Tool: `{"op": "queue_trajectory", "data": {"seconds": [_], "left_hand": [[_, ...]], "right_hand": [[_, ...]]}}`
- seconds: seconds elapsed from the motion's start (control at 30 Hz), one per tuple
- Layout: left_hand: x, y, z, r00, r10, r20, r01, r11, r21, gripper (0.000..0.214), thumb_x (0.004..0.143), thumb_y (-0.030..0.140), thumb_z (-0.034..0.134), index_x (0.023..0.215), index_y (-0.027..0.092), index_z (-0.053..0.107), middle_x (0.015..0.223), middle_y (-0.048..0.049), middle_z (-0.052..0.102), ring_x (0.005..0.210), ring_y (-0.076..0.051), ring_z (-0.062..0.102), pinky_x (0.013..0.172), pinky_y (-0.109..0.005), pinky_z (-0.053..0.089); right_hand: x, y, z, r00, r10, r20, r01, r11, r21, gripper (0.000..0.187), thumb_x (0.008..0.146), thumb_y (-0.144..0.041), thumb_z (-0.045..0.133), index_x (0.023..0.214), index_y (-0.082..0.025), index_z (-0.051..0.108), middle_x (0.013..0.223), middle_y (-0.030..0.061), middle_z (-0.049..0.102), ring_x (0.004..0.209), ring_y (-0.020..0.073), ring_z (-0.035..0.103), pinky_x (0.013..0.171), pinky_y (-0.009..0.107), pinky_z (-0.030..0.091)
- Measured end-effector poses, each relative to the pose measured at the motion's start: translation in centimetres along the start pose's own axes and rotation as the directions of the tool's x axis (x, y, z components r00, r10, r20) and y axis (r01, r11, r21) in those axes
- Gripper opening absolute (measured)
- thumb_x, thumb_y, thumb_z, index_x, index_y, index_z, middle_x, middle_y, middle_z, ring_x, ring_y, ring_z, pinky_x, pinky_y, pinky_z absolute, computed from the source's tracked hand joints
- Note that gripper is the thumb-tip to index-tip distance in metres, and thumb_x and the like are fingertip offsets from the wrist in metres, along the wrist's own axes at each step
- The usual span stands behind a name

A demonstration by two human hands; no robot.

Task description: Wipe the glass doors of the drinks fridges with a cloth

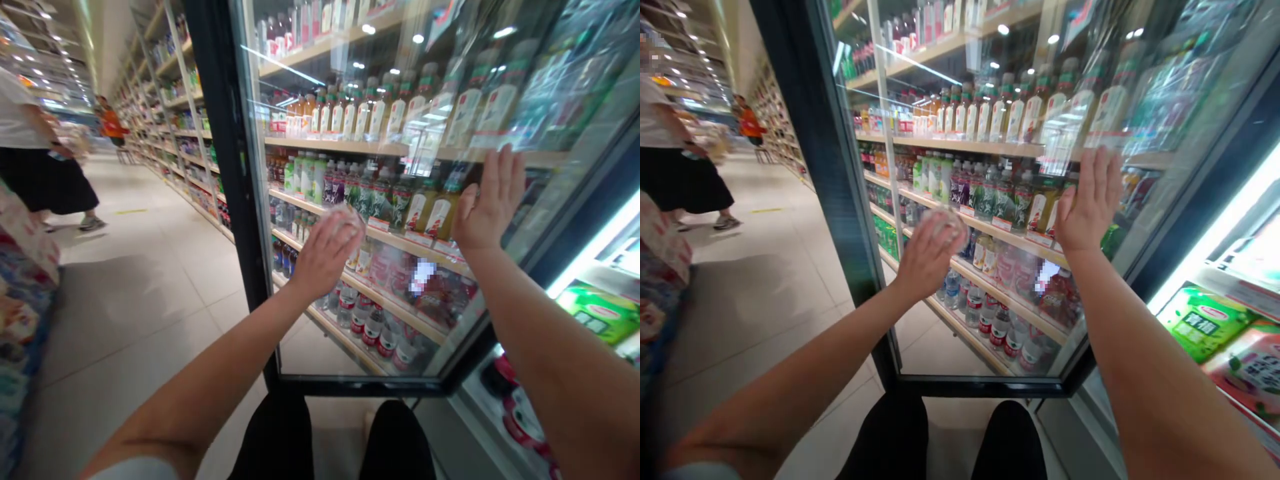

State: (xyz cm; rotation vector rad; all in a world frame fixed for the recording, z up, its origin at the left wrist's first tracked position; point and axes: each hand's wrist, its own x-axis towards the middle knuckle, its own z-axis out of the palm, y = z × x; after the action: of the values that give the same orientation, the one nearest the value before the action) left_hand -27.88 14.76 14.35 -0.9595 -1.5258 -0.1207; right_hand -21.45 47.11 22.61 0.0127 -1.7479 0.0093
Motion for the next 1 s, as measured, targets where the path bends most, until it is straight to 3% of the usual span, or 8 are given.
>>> {"op": "queue_trajectory", "data": {"seconds": [0.1, 0.3, 0.5, 0.63, 0.73, 0.83, 0.9, 1.0], "left_hand": [[-0.2, 0.1, 0.1, 0.992, 0.111, 0.062, -0.112, 0.994, 0.005, 0.056, 0.100, 0.007, 0.052, 0.154, 0.023, 0.049, 0.151, -0.0047, 0.059, 0.161, -0.023, 0.017, 0.136, -0.045, 0.019], [2.3, -0.7, -0.3, 0.968, -0.243, -0.064, 0.248, 0.965, 0.081, 0.049, 0.106, 0.016, 0.041, 0.154, 0.014, 0.048, 0.160, -0.0122, 0.048, 0.163, -0.025, 0.007, 0.136, -0.050, 0.019], [1.5, 0.8, 0.7, 0.977, 0.211, 0.044, -0.210, 0.977, -0.023, 0.049, 0.103, 0.008, 0.044, 0.149, 0.024, 0.054, 0.147, 0.0006, 0.061, 0.162, -0.017, 0.014, 0.136, -0.038, 0.019], [4.8, -2.1, 0.0, 0.991, -0.105, -0.080, 0.109, 0.993, 0.043, 0.054, 0.102, 0.008, 0.041, 0.154, 0.022, 0.046, 0.158, -0.0076, 0.050, 0.163, -0.023, 0.010, 0.134, -0.050, 0.024], [4.8, -1.6, 0.2, 0.964, -0.233, -0.131, 0.241, 0.969, 0.048, 0.057, 0.103, 0.012, 0.041, 0.160, 0.020, 0.039, 0.163, -0.0127, 0.041, 0.163, -0.026, 0.007, 0.133, -0.054, 0.022], [2.9, 0.3, 0.8, 0.997, 0.074, 0.013, -0.074, 0.997, -0.032, 0.062, 0.103, 0.010, 0.042, 0.162, 0.025, 0.034, 0.163, -0.0057, 0.044, 0.163, -0.018, 0.009, 0.135, -0.044, 0.017], [2.6, 0.4, 0.8, 0.955, 0.276, 0.107, -0.266, 0.959, -0.099, 0.062, 0.102, 0.009, 0.044, 0.161, 0.028, 0.036, 0.160, -0.0007, 0.048, 0.162, -0.015, 0.013, 0.136, -0.038, 0.014], [4.0, -1.4, 0.1, 0.993, 0.101, 0.063, -0.095, 0.991, -0.093, 0.058, 0.101, 0.010, 0.045, 0.157, 0.024, 0.043, 0.161, -0.0048, 0.047, 0.163, -0.020, 0.010, 0.136, -0.046, 0.011]], "right_hand": [[0.1, -0.5, -0.4, 1.000, 0.019, 0.017, -0.020, 0.999, 0.044, 0.067, 0.106, -0.041, 0.022, 0.165, -0.011, 0.030, 0.170, 0.0089, 0.025, 0.162, 0.0303, 0.014, 0.134, 0.057, 0.015], [0.0, -0.2, -0.1, 1.000, 0.015, -0.011, -0.014, 1.000, 0.024, 0.064, 0.106, -0.041, 0.023, 0.166, -0.017, 0.030, 0.169, 0.0054, 0.026, 0.162, 0.0303, 0.018, 0.132, 0.059, 0.021], [-0.1, 0.2, 0.4, 0.999, -0.006, -0.044, 0.007, 0.999, 0.031, 0.062, 0.106, -0.038, 0.026, 0.165, -0.019, 0.032, 0.169, 0.0056, 0.029, 0.161, 0.0306, 0.019, 0.132, 0.059, 0.022], [-0.1, 0.0, 0.3, 0.999, -0.009, -0.043, 0.011, 0.999, 0.042, 0.061, 0.107, -0.037, 0.025, 0.165, -0.020, 0.031, 0.168, 0.0068, 0.029, 0.161, 0.0309, 0.018, 0.131, 0.060, 0.022], [-0.1, 0.1, 0.3, 0.999, -0.006, -0.049, 0.008, 0.999, 0.036, 0.061, 0.107, -0.037, 0.025, 0.165, -0.020, 0.031, 0.168, 0.0067, 0.029, 0.161, 0.0308, 0.019, 0.131, 0.060, 0.022], [-0.1, 0.2, 0.4, 0.999, -0.011, -0.045, 0.012, 0.999, 0.034, 0.061, 0.107, -0.036, 0.026, 0.165, -0.018, 0.031, 0.169, 0.0071, 0.028, 0.162, 0.0301, 0.018, 0.132, 0.059, 0.021], [-0.1, 0.2, 0.4, 0.999, -0.010, -0.041, 0.011, 0.999, 0.034, 0.061, 0.107, -0.036, 0.026, 0.165, -0.018, 0.031, 0.169, 0.0072, 0.028, 0.162, 0.0297, 0.018, 0.132, 0.059, 0.020], [-0.1, 0.2, 0.4, 0.999, -0.013, -0.042, 0.014, 0.999, 0.030, 0.061, 0.107, -0.036, 0.027, 0.164, -0.017, 0.032, 0.169, 0.0069, 0.028, 0.162, 0.0291, 0.018, 0.133, 0.057, 0.020]]}}
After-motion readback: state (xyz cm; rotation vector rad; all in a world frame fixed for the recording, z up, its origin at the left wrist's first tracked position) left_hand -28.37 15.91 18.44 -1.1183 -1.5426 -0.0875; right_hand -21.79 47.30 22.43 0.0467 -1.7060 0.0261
